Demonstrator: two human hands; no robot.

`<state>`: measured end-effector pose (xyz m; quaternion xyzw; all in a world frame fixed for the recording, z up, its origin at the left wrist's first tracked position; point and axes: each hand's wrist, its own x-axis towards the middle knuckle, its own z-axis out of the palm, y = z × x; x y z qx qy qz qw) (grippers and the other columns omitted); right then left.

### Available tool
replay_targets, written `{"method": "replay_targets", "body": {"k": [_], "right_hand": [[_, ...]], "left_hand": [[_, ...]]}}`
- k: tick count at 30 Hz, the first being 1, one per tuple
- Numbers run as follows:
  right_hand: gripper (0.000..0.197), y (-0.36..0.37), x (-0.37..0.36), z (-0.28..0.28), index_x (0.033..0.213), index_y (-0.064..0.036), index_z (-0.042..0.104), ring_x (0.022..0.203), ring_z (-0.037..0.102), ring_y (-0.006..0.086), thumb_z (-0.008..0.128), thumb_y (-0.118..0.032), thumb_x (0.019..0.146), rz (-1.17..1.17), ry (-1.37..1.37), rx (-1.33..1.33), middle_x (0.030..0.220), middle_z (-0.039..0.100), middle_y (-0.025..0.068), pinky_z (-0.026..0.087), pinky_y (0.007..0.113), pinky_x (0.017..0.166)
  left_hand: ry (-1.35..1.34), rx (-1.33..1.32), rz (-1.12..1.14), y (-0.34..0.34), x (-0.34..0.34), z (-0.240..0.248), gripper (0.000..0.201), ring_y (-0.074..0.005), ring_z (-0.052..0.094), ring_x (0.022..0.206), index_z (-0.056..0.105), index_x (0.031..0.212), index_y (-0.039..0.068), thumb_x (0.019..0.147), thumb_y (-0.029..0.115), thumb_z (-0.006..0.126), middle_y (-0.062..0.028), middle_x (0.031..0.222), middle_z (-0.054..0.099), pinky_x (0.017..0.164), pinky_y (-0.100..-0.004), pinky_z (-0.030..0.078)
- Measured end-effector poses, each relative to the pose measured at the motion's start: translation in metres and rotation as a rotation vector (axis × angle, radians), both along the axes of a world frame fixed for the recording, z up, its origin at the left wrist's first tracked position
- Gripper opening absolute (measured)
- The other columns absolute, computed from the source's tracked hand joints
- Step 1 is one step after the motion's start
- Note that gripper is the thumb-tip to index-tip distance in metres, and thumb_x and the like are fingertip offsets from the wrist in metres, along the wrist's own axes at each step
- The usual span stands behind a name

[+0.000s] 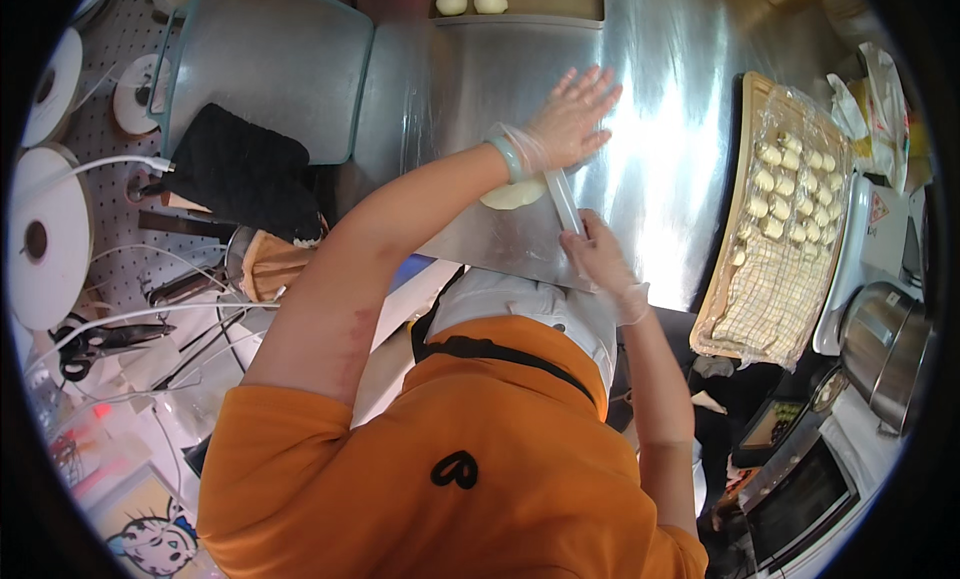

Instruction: The person uses a rolling pin to flatten dough, places a filling inside, and seals the edges to form a pastry, then places the finished item on a tray.

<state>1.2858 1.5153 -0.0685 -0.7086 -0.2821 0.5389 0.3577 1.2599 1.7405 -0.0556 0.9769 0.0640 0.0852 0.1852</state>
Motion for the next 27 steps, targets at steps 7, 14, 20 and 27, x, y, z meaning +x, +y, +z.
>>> {"method": "replay_targets", "body": {"k": [7,14,20,27], "right_hand": [[0.032,0.069,0.065,0.041,0.112,-0.0022,0.059,0.094,0.056,0.0334,0.064,-0.003,0.08,0.432,-0.71,0.405,0.103,0.056,0.0148,0.046,0.038,0.082],[0.039,0.123,0.056,0.01,0.114,-0.0033,0.057,0.1,0.053,0.0294,0.066,-0.01,0.077,0.809,-0.914,0.634,0.11,0.054,0.0123,0.044,0.04,0.086],[0.062,0.159,0.043,0.004,0.135,-0.002,0.045,0.11,0.05,0.0299,0.058,-0.04,0.088,0.776,-1.052,0.571,0.13,0.048,0.0149,0.04,0.041,0.091],[0.067,0.241,0.04,-0.01,0.14,-0.0018,0.041,0.116,0.047,0.031,0.053,-0.046,0.091,0.765,-1.197,0.632,0.134,0.046,0.0154,0.039,0.043,0.093]], "left_hand": [[-0.085,-0.074,0.641,0.017,-0.088,0.026,0.062,-0.043,0.013,0.146,0.023,0.149,-0.004,0.101,0.033,0.038,-0.0286,0.155,0.018,0.117,-0.0514,0.008],[0.124,-0.122,1.027,-0.078,-0.132,-0.007,0.064,-0.0441,0.014,0.145,0.02,0.148,-0.007,0.099,0.029,0.039,-0.0289,0.154,0.018,0.118,-0.0503,0.007],[0.1,-0.112,1.134,-0.07,-0.118,-0.021,0.062,-0.0425,0.019,0.144,0.023,0.147,-0.008,0.096,0.024,0.041,-0.0289,0.153,0.022,0.118,-0.0488,0.011],[0.117,-0.015,1.24,-0.004,-0.111,-0.031,0.065,-0.0422,0.017,0.144,0.022,0.147,-0.009,0.095,0.024,0.044,-0.0301,0.154,0.019,0.118,-0.0489,0.011]]}}
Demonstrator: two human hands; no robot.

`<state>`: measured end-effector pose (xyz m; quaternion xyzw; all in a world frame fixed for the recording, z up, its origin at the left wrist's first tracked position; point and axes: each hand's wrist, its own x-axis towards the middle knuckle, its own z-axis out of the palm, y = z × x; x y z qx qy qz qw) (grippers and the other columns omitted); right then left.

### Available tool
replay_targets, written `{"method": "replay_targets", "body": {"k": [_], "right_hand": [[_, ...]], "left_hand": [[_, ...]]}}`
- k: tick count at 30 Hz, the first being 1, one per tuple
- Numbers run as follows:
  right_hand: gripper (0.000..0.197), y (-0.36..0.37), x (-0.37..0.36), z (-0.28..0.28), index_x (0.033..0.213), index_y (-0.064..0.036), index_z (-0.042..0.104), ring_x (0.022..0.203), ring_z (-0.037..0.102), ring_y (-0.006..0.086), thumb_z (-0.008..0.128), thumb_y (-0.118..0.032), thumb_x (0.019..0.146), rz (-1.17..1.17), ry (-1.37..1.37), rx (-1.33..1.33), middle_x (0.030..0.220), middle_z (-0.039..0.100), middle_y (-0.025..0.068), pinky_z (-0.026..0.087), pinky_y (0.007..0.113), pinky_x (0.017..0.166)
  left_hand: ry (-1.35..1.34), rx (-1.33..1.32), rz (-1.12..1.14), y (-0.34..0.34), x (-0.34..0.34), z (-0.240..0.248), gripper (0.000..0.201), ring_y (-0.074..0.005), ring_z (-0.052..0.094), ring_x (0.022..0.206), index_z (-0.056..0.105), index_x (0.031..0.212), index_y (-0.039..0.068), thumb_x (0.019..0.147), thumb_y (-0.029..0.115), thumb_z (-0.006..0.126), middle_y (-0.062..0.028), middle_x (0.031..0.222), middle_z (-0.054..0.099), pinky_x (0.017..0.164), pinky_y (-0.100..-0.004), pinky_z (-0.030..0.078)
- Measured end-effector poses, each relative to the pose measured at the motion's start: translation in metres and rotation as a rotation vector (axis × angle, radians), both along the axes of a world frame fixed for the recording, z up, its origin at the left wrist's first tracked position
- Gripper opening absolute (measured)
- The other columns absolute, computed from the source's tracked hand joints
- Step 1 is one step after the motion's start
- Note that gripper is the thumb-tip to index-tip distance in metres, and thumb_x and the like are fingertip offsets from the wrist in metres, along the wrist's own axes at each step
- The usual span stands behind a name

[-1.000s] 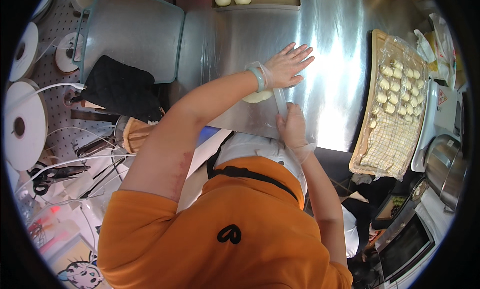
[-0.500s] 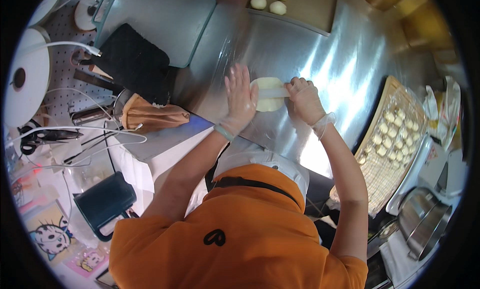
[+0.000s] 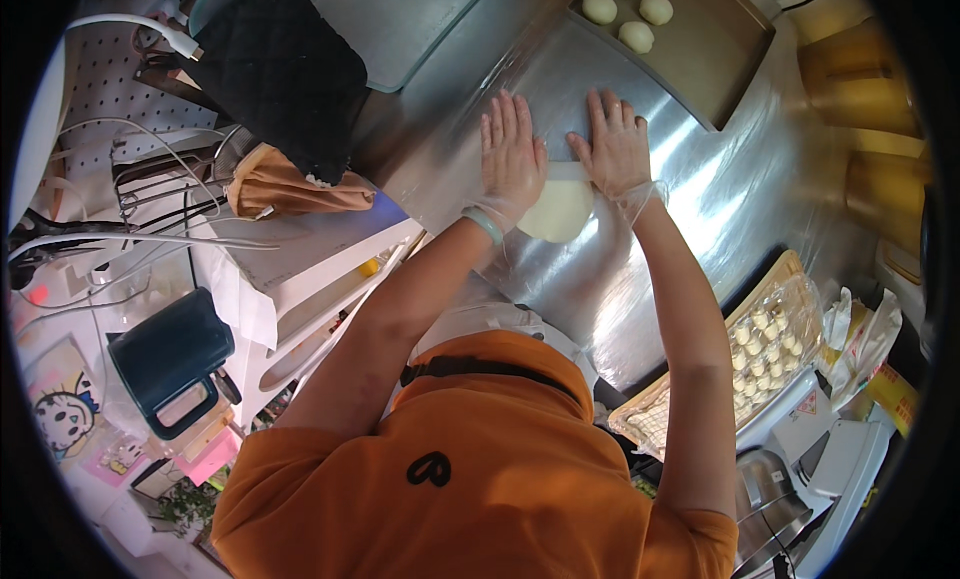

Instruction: The person uses a rolling pin to flatten dough, places a filling inside, and seals the edges to form a pastry, then places the finished item on a tray.

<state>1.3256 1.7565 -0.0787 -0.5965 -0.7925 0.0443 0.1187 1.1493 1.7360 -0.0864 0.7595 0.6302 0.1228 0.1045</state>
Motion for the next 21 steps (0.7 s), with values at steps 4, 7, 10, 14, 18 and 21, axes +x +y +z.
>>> {"method": "replay_targets", "body": {"k": [4,7,10,14,18,21], "right_hand": [[0.062,0.019,0.002,0.004,0.134,-0.0021,0.049,0.115,0.048,0.0297,0.055,-0.046,0.091,0.018,0.014,-0.05,0.13,0.05,0.0148,0.039,0.043,0.093],[0.049,0.005,0.011,0.022,0.122,-0.0021,0.058,0.112,0.051,0.0286,0.061,-0.037,0.088,0.185,0.106,-0.344,0.12,0.054,0.0133,0.041,0.042,0.092],[0.035,-0.015,0.018,0.014,0.11,-0.0021,0.062,0.106,0.054,0.0293,0.067,-0.024,0.082,0.227,0.128,-0.249,0.109,0.056,0.012,0.043,0.042,0.089],[0.032,-0.053,0.016,0.024,0.104,-0.0021,0.061,0.097,0.055,0.0312,0.069,-0.016,0.076,-0.007,0.205,-0.241,0.102,0.056,0.0126,0.045,0.042,0.084],[0.037,-0.12,0.006,0.02,0.11,-0.0017,0.057,0.097,0.054,0.033,0.066,-0.024,0.082,-0.158,0.249,-0.169,0.103,0.054,0.0145,0.043,0.043,0.084],[0.041,-0.134,-0.003,0.016,0.113,-0.0014,0.054,0.097,0.052,0.0337,0.061,-0.032,0.087,-0.244,0.213,-0.054,0.104,0.053,0.0158,0.041,0.044,0.083]], "left_hand": [[0.015,-0.004,0.028,0.026,-0.001,0.0,0.069,-0.0408,0.014,0.146,0.02,0.148,-0.008,0.093,0.026,0.047,-0.0295,0.155,0.016,0.119,-0.0494,0.009],[-0.021,-0.017,0.067,0.039,-0.002,-0.004,0.071,-0.0403,0.013,0.146,0.02,0.148,-0.008,0.093,0.028,0.048,-0.0292,0.155,0.016,0.119,-0.0492,0.007],[-0.056,-0.006,0.034,0.045,0.0,-0.002,0.07,-0.0406,0.014,0.146,0.022,0.147,-0.008,0.093,0.028,0.048,-0.0293,0.155,0.016,0.119,-0.0493,0.008],[-0.065,0.059,-0.152,0.03,-0.001,0.019,0.067,-0.041,0.016,0.145,0.024,0.147,-0.006,0.094,0.028,0.048,-0.0283,0.155,0.017,0.118,-0.0503,0.01],[-0.007,0.003,-0.321,-0.005,-0.001,0.017,0.066,-0.0413,0.017,0.144,0.026,0.147,-0.005,0.094,0.029,0.048,-0.0274,0.154,0.02,0.117,-0.0522,0.011],[-0.001,0.0,-0.391,-0.012,0.0,-0.001,0.066,-0.0421,0.018,0.144,0.027,0.146,-0.005,0.095,0.032,0.047,-0.0282,0.154,0.021,0.117,-0.0538,0.011]]}}
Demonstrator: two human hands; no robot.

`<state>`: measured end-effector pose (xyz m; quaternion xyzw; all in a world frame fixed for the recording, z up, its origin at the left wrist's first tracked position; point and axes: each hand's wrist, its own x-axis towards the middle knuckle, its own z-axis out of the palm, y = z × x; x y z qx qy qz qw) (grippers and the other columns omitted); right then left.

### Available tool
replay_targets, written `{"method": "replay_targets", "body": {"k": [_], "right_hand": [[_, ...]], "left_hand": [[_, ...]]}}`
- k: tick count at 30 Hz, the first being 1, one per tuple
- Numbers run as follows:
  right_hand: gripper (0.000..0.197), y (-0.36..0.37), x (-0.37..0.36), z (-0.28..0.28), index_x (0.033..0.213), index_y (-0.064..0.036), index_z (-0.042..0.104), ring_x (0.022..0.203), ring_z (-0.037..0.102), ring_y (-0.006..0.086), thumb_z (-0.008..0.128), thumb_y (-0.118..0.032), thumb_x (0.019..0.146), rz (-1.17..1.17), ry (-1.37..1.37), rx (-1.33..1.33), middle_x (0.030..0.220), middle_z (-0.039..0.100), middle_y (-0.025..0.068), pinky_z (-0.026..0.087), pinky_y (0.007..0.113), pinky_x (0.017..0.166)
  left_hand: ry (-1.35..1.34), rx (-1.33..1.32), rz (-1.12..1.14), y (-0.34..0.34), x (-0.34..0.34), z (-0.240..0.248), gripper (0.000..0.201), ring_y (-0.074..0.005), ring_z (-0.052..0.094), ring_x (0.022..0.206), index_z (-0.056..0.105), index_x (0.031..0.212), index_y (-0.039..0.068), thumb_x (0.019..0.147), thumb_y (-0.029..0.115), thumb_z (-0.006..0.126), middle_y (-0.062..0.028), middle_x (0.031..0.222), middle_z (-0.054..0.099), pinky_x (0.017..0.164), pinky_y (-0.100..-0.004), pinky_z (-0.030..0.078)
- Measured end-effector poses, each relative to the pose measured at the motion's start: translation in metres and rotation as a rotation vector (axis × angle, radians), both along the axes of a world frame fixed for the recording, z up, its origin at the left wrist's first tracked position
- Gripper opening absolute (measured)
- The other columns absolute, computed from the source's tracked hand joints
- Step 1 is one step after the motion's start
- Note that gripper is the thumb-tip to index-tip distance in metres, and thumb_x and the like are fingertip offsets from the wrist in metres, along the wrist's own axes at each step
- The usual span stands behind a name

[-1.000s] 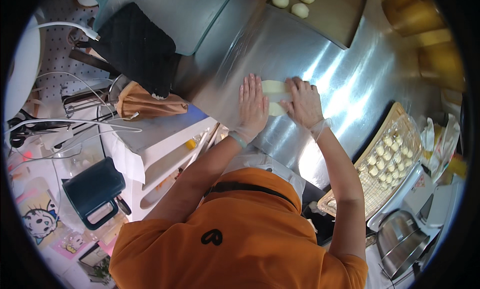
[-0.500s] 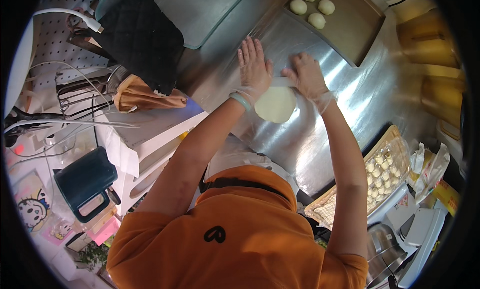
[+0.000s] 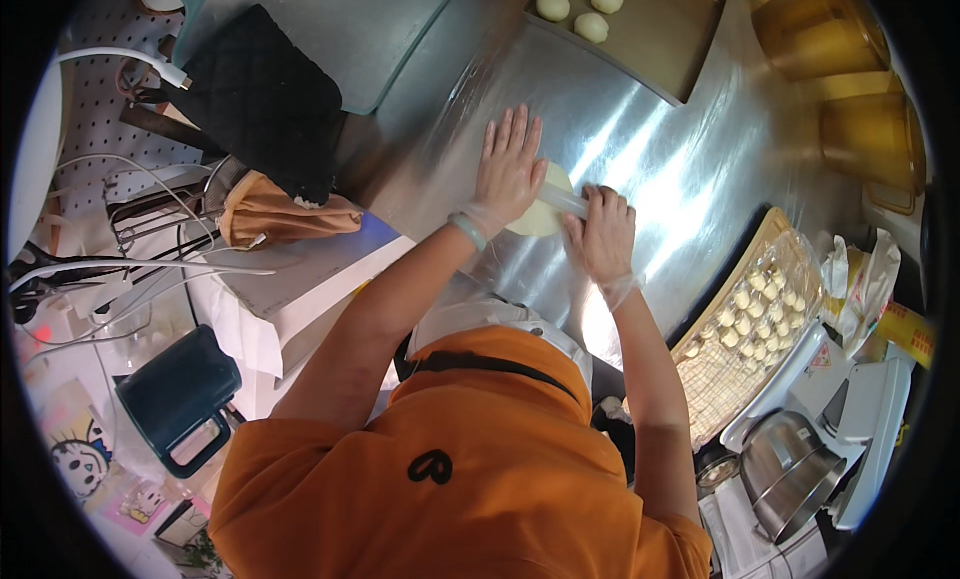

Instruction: The person uses a rolling pin to flatten dough, places a filling inside, and seals the edges to form a pastry, then places the finished item on a tray.

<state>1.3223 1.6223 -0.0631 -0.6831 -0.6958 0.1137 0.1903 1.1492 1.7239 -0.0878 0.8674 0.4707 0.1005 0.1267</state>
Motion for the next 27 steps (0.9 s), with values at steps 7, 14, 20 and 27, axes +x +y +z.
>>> {"method": "replay_targets", "body": {"k": [7,14,20,27], "right_hand": [[0.037,0.049,0.032,-0.002,0.106,-0.0001,0.059,0.091,0.055,0.0364,0.067,-0.029,0.085,0.042,0.092,-0.088,0.098,0.057,0.0175,0.045,0.045,0.079],[0.029,0.029,0.034,-0.002,0.107,0.0016,0.06,0.094,0.056,0.0382,0.068,-0.011,0.082,-0.1,0.328,-0.107,0.099,0.058,0.02,0.047,0.044,0.084],[0.036,0.011,0.076,-0.016,0.112,0.002,0.059,0.096,0.055,0.0386,0.07,-0.013,0.08,-0.376,0.102,-0.117,0.102,0.058,0.0214,0.046,0.046,0.085],[0.043,0.02,0.013,-0.009,0.122,0.0001,0.054,0.101,0.054,0.0351,0.064,-0.019,0.085,-0.157,-0.05,0.168,0.109,0.057,0.0188,0.043,0.046,0.087]], "left_hand": [[-0.127,0.078,0.003,0.07,0.043,0.007,0.065,-0.0397,0.019,0.145,0.028,0.146,-0.004,0.096,0.034,0.046,-0.0272,0.154,0.022,0.118,-0.0508,0.011],[-0.336,0.036,0.141,0.058,0.011,0.03,0.065,-0.043,0.017,0.144,0.025,0.147,-0.006,0.098,0.033,0.043,-0.0281,0.155,0.019,0.118,-0.0517,0.011],[-0.24,-0.054,0.066,0.005,-0.032,0.002,0.06,-0.0433,0.021,0.143,0.03,0.146,-0.004,0.097,0.027,0.045,-0.0271,0.153,0.024,0.117,-0.0514,0.015],[-0.256,-0.163,-0.092,-0.013,-0.039,-0.006,0.052,-0.0341,0.034,0.139,0.041,0.142,-0.001,0.094,0.018,0.047,-0.0188,0.147,0.041,0.116,-0.0439,0.022]]}}
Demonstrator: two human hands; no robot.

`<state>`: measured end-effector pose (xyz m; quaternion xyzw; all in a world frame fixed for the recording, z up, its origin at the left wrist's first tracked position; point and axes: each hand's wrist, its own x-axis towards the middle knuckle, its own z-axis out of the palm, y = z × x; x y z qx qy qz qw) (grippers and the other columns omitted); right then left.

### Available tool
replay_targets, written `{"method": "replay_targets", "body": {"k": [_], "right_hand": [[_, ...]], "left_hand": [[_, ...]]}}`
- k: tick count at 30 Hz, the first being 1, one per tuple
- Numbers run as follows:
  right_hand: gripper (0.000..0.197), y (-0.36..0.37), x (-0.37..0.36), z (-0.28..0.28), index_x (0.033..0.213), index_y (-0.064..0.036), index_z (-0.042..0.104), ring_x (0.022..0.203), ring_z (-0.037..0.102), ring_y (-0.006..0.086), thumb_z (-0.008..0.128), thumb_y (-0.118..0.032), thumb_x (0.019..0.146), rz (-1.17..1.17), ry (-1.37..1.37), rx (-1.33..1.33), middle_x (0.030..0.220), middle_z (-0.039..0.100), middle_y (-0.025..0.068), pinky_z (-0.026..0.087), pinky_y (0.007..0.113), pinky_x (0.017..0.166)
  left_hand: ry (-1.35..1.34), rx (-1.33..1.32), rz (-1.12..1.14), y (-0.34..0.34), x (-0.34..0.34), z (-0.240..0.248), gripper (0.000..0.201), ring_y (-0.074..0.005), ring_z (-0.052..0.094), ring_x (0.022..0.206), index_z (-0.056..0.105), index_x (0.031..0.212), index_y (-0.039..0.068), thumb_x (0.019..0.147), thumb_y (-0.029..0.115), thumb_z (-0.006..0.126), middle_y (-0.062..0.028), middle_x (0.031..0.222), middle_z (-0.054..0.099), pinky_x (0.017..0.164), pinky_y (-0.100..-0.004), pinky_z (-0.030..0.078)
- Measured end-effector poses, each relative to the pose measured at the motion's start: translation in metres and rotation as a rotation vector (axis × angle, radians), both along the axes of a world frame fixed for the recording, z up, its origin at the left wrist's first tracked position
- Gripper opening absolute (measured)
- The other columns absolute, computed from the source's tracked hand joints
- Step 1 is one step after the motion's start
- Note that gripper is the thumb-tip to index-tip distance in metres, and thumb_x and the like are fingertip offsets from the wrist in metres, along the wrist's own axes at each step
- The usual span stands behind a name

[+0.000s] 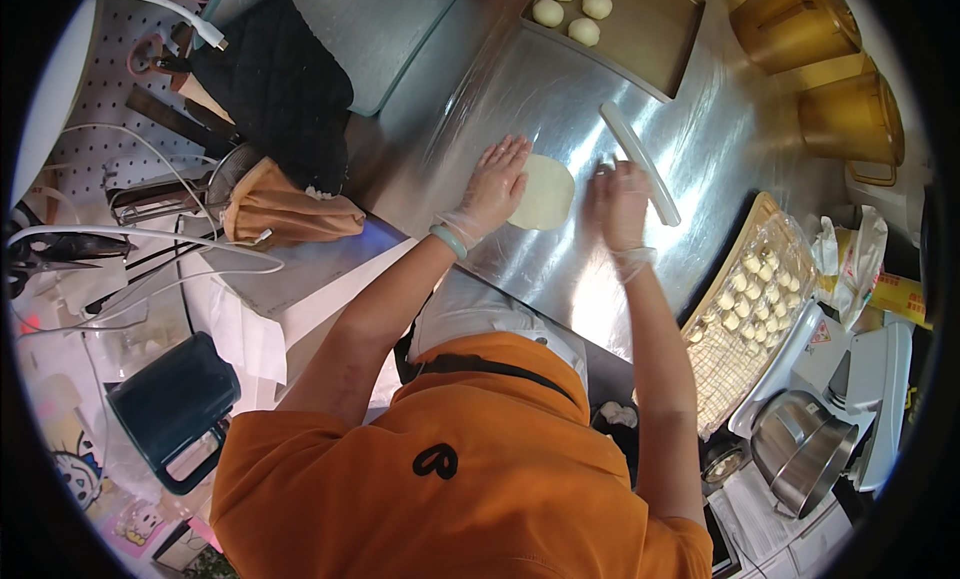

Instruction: The person uses a rolling pin to flatten dough, places a filling inside, and seals the edges to form a pastry, then places the finished item on a tray.

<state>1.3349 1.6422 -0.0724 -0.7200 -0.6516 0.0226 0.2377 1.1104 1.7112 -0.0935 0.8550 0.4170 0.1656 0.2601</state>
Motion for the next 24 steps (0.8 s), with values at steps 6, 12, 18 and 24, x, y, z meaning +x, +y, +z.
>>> {"method": "replay_targets", "body": {"k": [6,12,18,24], "right_hand": [[0.029,0.004,-0.056,-0.019,0.112,-0.0004,0.065,0.094,0.055,0.0311,0.061,-0.009,0.085,-0.137,0.14,-0.062,0.102,0.06,0.0145,0.045,0.041,0.082],[0.022,0.005,-0.067,-0.02,0.104,-0.0033,0.07,0.094,0.055,0.0297,0.062,-0.009,0.084,-0.21,0.235,-0.103,0.102,0.062,0.0117,0.044,0.039,0.083],[0.021,0.013,-0.075,-0.027,0.101,-0.0041,0.07,0.095,0.055,0.029,0.065,-0.008,0.081,-0.253,0.261,-0.018,0.101,0.061,0.0108,0.044,0.039,0.083],[0.017,0.016,-0.081,-0.027,0.096,-0.0042,0.071,0.094,0.055,0.0287,0.064,-0.008,0.082,-0.276,0.293,0.055,0.096,0.061,0.011,0.042,0.04,0.084]], "left_hand": [[-0.066,0.029,-0.03,-0.004,0.007,0.006,0.044,-0.0289,0.044,0.133,0.053,0.131,0.0,0.089,0.013,0.052,-0.0161,0.137,0.053,0.11,-0.0421,0.032],[-0.144,0.034,-0.04,0.001,0.009,0.009,0.041,-0.0315,0.052,0.122,0.057,0.125,-0.002,0.084,0.006,0.057,-0.0164,0.127,0.058,0.101,-0.0418,0.04],[-0.172,0.05,-0.043,0.006,0.011,0.016,0.038,-0.0306,0.055,0.116,0.059,0.12,-0.001,0.083,0.006,0.059,-0.0147,0.122,0.061,0.098,-0.0417,0.042],[-0.173,0.071,-0.046,0.007,0.011,0.015,0.035,-0.0293,0.056,0.112,0.06,0.116,0.001,0.081,0.005,0.06,-0.0122,0.117,0.063,0.096,-0.0422,0.042]]}}
